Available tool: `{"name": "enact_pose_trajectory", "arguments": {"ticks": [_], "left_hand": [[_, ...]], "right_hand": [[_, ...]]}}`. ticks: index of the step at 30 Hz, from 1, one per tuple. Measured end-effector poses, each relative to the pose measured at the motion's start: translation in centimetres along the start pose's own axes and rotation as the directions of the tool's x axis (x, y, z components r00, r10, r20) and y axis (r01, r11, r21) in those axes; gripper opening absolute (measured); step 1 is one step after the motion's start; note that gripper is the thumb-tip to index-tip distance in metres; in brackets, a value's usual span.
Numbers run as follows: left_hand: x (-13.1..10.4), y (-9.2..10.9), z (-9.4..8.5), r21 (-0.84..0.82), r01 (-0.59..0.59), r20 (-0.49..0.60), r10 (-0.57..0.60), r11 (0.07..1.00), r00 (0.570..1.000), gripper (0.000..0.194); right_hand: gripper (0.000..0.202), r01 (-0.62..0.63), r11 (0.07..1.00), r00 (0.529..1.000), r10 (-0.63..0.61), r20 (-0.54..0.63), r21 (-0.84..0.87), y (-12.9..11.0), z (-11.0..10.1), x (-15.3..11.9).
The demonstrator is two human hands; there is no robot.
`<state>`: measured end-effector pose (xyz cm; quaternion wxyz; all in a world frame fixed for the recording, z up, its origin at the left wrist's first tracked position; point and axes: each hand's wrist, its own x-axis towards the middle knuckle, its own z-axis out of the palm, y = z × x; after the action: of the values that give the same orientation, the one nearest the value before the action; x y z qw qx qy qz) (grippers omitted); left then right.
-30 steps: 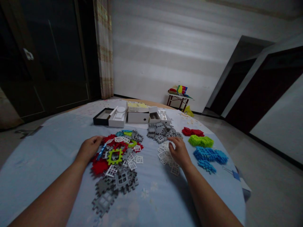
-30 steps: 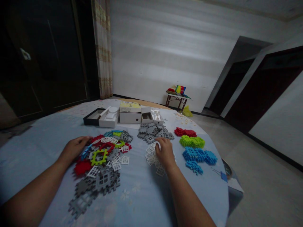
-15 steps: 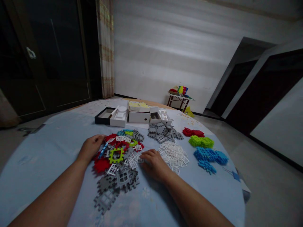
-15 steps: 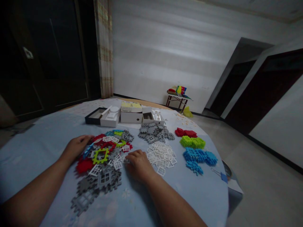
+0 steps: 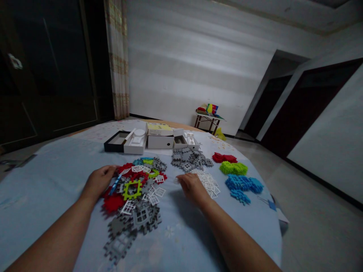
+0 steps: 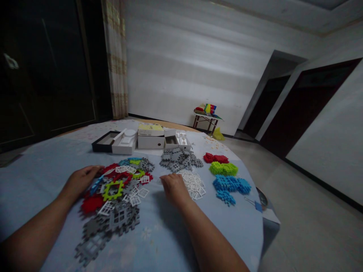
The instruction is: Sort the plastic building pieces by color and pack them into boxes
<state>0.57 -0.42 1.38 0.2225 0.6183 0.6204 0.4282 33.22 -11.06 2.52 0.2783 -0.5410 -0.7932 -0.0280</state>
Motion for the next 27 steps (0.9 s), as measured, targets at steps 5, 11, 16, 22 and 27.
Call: {"name": "enact_pose_trajectory", "arguments": {"ticks": [5,11,16,22,27], "left_hand": [[0.2,-0.2,0.0,0.017,0.012,0.001,-0.012,1.0,1.0,0.041],[0.4,-0.5,0.1,0.01,0.012,0.0,-0.012,1.0,1.0,0.039],[0.0,0.0,0.1,-0.015,0.017,0.002,-0.017,1.0,1.0,0.04],[-0.1,-0.2,0.4,-0.034,0.011,0.002,-0.011,0.999,1.0,0.043],[-0.2,-0.4,0.5,-0.038,0.01,-0.014,-0.011,0.999,1.0,0.045]], "right_hand": [[0.023,-0.117,0.993,0.98,0.12,-0.157,0.03,3.6,-3.5,-0.8],[0.026,-0.213,0.977,0.937,0.202,-0.286,-0.011,5.7,-5.0,-2.3],[0.023,-0.112,0.992,0.966,0.121,-0.229,0.05,3.3,-3.4,-2.3],[0.021,0.112,0.977,0.994,-0.113,-0.003,0.183,-2.6,-0.8,-1.9],[0.034,0.26,0.926,0.935,-0.312,0.17,0.274,-6.8,0.3,-2.0]]}}
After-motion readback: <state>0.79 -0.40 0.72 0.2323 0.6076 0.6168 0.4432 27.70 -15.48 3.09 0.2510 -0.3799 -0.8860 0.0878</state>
